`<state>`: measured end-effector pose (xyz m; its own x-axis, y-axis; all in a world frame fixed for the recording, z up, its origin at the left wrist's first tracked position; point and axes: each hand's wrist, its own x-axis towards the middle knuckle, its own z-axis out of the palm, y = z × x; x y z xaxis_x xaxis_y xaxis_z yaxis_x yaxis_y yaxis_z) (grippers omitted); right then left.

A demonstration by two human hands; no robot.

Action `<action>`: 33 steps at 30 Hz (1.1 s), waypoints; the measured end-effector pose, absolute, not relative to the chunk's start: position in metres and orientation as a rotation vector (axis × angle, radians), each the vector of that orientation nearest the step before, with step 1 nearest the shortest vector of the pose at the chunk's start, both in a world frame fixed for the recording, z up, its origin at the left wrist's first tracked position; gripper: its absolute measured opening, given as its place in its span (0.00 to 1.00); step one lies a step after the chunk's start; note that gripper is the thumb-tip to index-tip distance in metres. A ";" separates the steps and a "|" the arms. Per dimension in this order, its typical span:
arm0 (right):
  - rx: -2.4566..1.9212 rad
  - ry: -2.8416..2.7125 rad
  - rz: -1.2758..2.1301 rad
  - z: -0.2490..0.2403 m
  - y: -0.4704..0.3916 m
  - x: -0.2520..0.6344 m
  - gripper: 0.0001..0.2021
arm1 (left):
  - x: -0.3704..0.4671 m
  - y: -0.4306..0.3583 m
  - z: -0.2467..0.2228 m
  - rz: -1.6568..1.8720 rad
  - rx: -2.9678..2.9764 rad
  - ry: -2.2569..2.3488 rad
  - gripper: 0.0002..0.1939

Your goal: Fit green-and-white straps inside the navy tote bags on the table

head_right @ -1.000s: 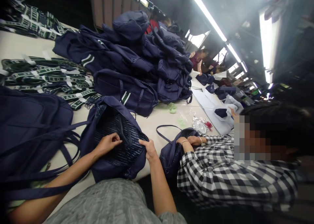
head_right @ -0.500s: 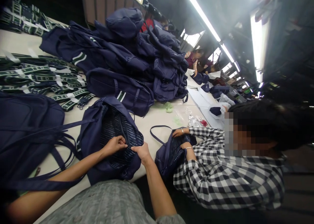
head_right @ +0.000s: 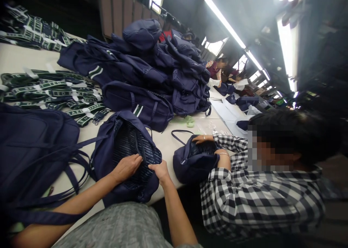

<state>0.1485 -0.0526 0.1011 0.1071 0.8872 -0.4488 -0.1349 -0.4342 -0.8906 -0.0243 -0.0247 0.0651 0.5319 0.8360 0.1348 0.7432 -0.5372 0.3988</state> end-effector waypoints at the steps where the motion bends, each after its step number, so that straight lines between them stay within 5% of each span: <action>1: -1.514 -0.774 1.482 0.102 -0.053 0.148 0.14 | -0.026 -0.023 0.065 0.469 2.448 1.367 0.14; 16: -1.418 -0.895 1.671 0.107 -0.050 0.150 0.17 | -0.076 0.053 0.097 0.535 2.076 2.032 0.16; 28: -1.434 -0.824 1.652 0.089 -0.042 0.166 0.15 | -0.064 0.074 0.085 0.679 2.000 1.832 0.12; 33: -1.724 -1.300 1.206 0.107 -0.027 0.187 0.23 | -0.065 0.040 0.083 0.861 2.027 1.489 0.13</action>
